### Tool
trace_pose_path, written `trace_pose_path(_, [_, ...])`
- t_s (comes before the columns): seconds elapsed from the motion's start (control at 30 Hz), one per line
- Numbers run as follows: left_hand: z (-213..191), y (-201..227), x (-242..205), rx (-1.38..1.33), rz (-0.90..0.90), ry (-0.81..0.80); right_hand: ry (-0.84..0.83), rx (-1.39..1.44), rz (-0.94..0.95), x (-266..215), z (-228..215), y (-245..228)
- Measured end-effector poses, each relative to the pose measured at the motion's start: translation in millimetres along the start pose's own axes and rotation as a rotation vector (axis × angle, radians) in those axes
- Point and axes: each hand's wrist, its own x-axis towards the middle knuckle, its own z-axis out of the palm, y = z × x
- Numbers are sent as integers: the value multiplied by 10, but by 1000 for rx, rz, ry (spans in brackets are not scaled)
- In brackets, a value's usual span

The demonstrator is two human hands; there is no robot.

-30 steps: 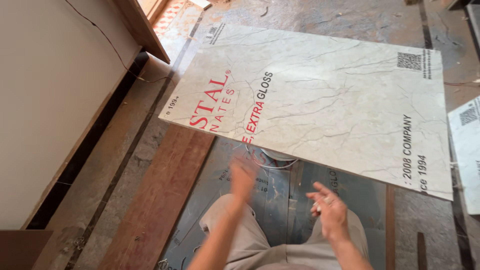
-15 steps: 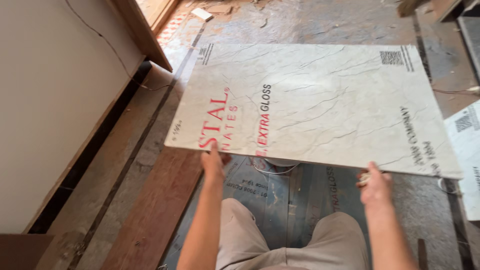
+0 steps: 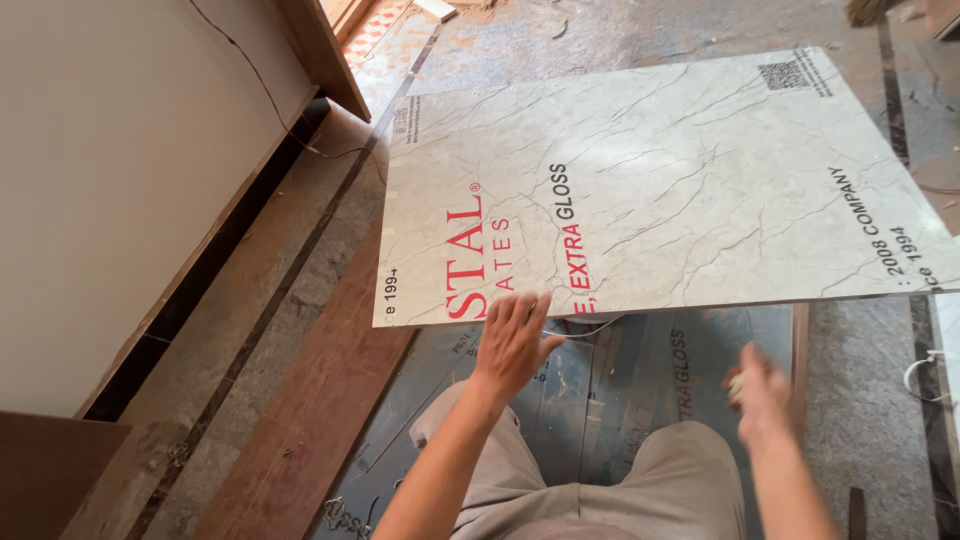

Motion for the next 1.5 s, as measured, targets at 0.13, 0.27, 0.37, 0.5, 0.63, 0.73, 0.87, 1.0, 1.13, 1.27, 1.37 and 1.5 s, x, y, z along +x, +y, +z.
trace_pose_path(0.13, [59, -98, 251, 106, 195, -79, -47, -255, 20, -693, -122, 797])
trace_pose_path(0.27, [185, -175, 186, 65, 184, -35, -7, -581, -296, -1117, -405, 1186])
trace_pose_path(0.37, [275, -241, 83, 7, 176, -17, 2, -643, -261, -1278, -520, 1263])
trace_pose_path(0.5, [320, -303, 83, 19, 221, 5, -19, -784, -333, -1259, -408, 1136])
trace_pose_path(0.63, [383, -327, 35, 123, 285, 101, -15, -813, -264, -1303, -357, 1013])
trace_pose_path(0.73, [435, -380, -2, 112, 302, 83, -10, -792, -230, -1375, -343, 985])
trace_pose_path(0.87, [471, -426, 6, 98, 315, 74, -7, -781, -240, -1399, -330, 918])
trace_pose_path(1.0, [482, -434, -31, 104, 310, 85, -6, -785, -224, -1406, -319, 893])
trace_pose_path(1.13, [457, -392, 7, 33, 250, 89, -9, -790, -205, -1406, -319, 892])
trace_pose_path(1.27, [382, -317, 74, 6, 203, 67, -5, -785, -213, -1410, -325, 895])
trace_pose_path(1.37, [346, -306, 91, 32, 210, 24, -11, -780, -217, -1406, -314, 888])
trace_pose_path(1.5, [400, -334, 47, 6, 227, 26, -17, -822, -189, -1397, -321, 881])
